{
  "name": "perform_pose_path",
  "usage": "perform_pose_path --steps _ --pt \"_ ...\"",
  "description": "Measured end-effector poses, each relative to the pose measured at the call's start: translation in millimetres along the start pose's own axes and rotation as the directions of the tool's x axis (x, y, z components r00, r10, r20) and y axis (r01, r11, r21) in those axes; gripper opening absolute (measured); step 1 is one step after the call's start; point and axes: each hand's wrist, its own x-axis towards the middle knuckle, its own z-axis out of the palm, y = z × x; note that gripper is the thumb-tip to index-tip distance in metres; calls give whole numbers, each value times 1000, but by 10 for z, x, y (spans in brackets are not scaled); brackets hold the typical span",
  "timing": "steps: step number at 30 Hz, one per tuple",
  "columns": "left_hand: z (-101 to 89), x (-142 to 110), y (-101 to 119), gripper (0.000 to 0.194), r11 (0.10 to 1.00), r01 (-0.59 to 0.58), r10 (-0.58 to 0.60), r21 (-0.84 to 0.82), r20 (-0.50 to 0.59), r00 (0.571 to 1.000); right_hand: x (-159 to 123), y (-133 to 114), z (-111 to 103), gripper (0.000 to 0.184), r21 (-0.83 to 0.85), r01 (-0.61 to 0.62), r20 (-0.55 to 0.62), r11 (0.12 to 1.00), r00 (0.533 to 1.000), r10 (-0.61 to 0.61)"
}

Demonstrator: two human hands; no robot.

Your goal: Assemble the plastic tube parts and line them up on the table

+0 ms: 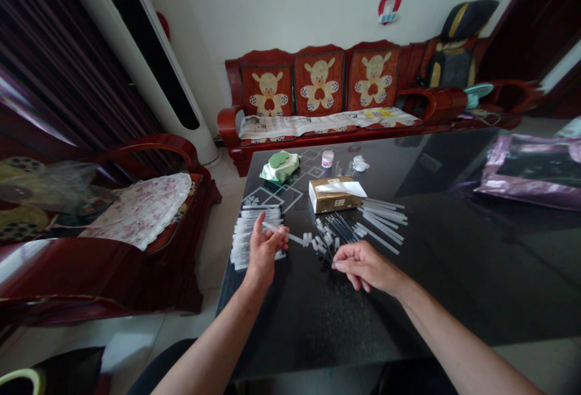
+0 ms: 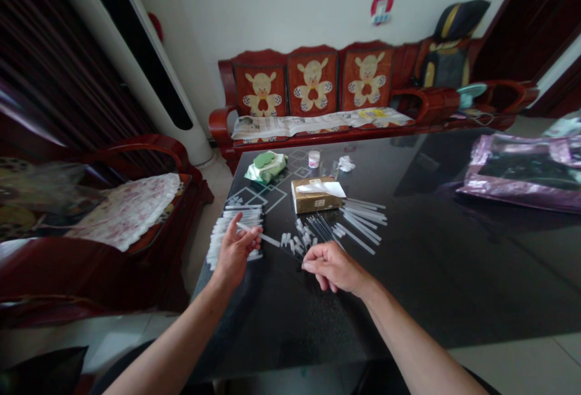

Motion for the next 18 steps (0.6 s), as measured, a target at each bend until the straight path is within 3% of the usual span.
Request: perform_pose_path --steps 6,11,18 --pt "62 -81 -60 64 996 85 -84 -3 116 990 38 59 9 28 45 41 21 998 999 -42" --pt "184 -232 -167 43 983 180 -167 -39 217 962 59 79 86 51 160 68 45 985 996 -76" --pt "193 -273 -249 33 945 311 -269 -100 299 916 54 56 114 62 254 64 105 965 990 -93"
